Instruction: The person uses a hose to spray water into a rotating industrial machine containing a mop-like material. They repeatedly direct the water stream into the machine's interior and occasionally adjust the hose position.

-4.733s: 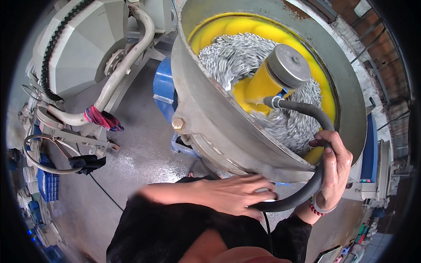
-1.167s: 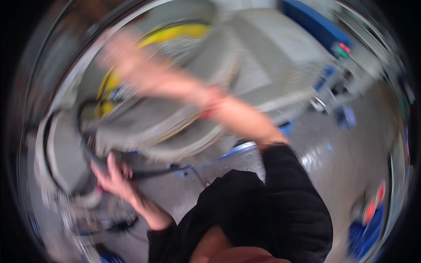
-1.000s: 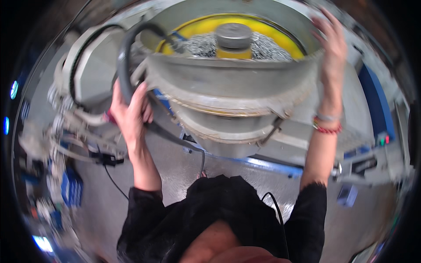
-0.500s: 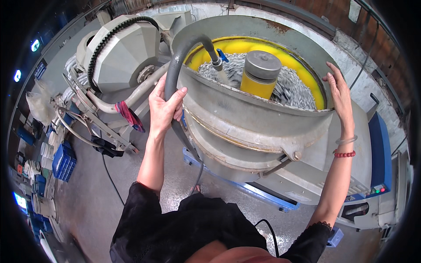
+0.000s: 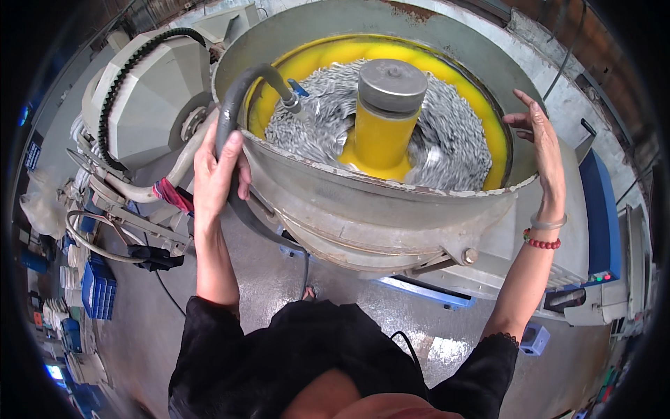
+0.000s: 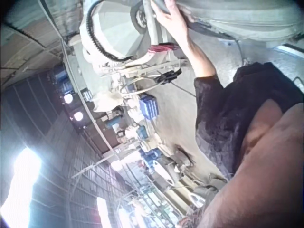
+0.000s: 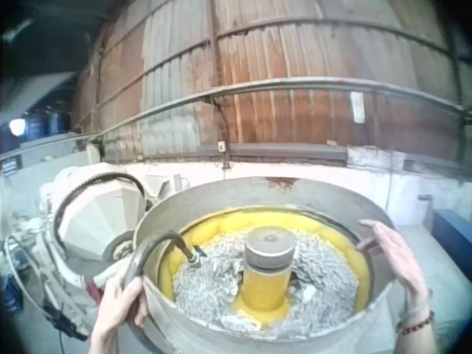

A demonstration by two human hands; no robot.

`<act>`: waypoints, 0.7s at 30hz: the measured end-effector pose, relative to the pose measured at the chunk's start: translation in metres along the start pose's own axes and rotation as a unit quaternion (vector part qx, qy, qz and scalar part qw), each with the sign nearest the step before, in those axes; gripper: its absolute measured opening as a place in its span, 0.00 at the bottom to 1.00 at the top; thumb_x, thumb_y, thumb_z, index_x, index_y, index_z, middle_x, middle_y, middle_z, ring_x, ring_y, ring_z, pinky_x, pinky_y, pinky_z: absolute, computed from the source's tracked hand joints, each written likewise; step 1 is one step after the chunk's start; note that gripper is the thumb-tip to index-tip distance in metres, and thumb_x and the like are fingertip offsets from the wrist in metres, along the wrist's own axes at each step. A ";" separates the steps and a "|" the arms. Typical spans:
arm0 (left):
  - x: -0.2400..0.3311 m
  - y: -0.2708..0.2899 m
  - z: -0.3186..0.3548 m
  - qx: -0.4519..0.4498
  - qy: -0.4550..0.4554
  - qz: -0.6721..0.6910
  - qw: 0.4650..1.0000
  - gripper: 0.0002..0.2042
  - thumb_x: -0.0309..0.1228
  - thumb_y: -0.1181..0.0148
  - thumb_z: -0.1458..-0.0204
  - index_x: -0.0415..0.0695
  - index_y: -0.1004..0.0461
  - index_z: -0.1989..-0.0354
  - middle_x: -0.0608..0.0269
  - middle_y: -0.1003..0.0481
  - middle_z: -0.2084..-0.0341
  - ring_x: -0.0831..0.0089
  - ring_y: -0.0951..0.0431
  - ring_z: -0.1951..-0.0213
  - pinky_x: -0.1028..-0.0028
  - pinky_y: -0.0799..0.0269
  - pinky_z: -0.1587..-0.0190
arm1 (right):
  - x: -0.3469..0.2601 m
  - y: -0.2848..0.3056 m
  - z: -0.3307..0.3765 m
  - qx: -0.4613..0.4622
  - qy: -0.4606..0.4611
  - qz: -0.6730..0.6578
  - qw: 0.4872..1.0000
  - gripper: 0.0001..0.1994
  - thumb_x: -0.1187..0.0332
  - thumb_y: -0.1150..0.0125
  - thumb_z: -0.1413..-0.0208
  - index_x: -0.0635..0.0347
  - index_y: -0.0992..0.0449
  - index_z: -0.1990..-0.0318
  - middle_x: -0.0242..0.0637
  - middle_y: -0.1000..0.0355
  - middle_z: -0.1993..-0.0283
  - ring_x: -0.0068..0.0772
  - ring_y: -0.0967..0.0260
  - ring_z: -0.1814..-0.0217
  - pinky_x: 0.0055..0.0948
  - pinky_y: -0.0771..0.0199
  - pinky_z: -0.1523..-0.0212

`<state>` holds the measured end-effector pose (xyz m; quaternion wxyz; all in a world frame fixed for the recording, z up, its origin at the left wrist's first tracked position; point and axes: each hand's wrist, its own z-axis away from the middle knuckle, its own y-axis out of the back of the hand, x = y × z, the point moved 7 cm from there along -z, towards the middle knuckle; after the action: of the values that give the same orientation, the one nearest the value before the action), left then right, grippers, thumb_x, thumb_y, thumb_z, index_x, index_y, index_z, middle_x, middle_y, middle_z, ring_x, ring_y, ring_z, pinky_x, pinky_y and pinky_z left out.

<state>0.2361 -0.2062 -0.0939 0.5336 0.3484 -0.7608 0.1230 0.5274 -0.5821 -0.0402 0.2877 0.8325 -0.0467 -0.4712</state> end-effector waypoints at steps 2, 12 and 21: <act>0.001 -0.001 -0.013 -0.046 -0.022 0.041 0.998 0.31 0.52 0.58 0.37 0.39 0.43 0.35 0.64 0.37 0.92 0.77 0.38 0.94 0.79 0.39 0.91 | 0.000 -0.001 -0.001 0.001 -0.003 -0.010 1.000 0.31 0.41 0.63 0.34 0.54 0.30 0.38 0.37 0.24 0.59 0.31 0.31 0.49 0.31 0.35 0.45; -0.006 -0.005 -0.020 -0.021 0.053 0.086 0.995 0.17 0.44 0.53 0.37 0.42 0.37 0.53 0.65 0.42 0.93 0.76 0.44 0.96 0.78 0.44 0.92 | 0.008 0.004 -0.002 -0.006 -0.047 0.045 0.998 0.33 0.40 0.64 0.35 0.57 0.28 0.40 0.38 0.25 0.59 0.29 0.30 0.52 0.28 0.33 0.46; -0.006 -0.002 -0.016 0.018 0.059 0.074 0.995 0.17 0.44 0.51 0.39 0.42 0.35 0.54 0.66 0.43 0.93 0.77 0.44 0.97 0.78 0.44 0.93 | 0.013 -0.009 -0.004 -0.068 -0.060 0.082 0.992 0.21 0.56 0.44 0.37 0.62 0.25 0.45 0.33 0.25 0.62 0.22 0.33 0.57 0.22 0.35 0.55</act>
<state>0.2506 -0.1963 -0.0936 0.5607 0.2927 -0.7493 0.1960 0.5360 -0.5775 -0.0528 0.3782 0.7747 -0.0999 -0.4969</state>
